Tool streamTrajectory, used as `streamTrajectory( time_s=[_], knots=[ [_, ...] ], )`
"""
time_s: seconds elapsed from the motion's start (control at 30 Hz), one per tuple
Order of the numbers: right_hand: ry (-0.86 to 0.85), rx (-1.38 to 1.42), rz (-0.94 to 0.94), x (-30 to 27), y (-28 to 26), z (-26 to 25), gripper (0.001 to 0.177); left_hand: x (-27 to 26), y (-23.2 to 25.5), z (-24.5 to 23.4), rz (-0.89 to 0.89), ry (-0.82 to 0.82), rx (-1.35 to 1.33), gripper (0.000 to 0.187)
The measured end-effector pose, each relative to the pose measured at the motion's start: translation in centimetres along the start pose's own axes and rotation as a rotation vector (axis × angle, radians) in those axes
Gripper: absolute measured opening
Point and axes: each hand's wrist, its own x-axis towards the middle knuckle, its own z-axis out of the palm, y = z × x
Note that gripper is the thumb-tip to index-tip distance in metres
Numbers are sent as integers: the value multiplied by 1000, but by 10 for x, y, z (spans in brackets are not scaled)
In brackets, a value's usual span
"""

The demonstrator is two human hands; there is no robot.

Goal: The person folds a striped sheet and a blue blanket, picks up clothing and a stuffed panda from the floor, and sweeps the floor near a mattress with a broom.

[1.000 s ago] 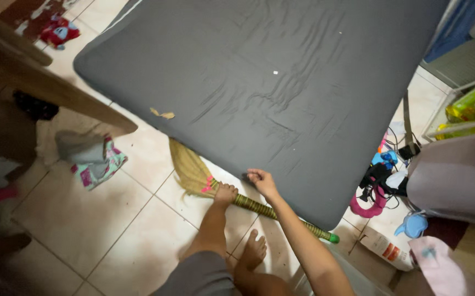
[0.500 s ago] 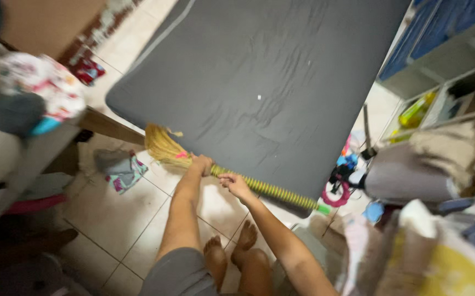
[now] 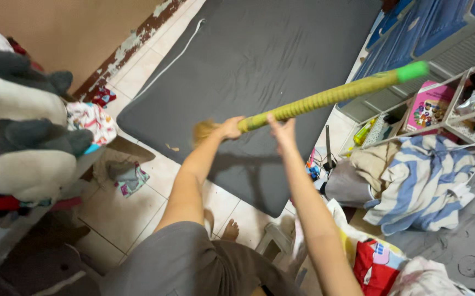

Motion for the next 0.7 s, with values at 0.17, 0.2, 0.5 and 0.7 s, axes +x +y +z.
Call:
streamTrajectory(
  time_s=[0.17, 0.2, 0.5, 0.7],
  knots=[
    [-206, 315, -15, 45, -91, -16, 56, 64, 55, -17, 305, 191, 140, 77],
    [-269, 318, -54, 58, -99, -12, 56, 78, 60, -24, 315, 255, 95, 78],
    [-340, -127, -561, 239, -163, 80, 45, 245, 49, -168, 139, 411, -521, 63],
    [-319, -239, -382, 398, -180, 144, 39, 297, 76, -333, 87, 240, -749, 42]
  ],
)
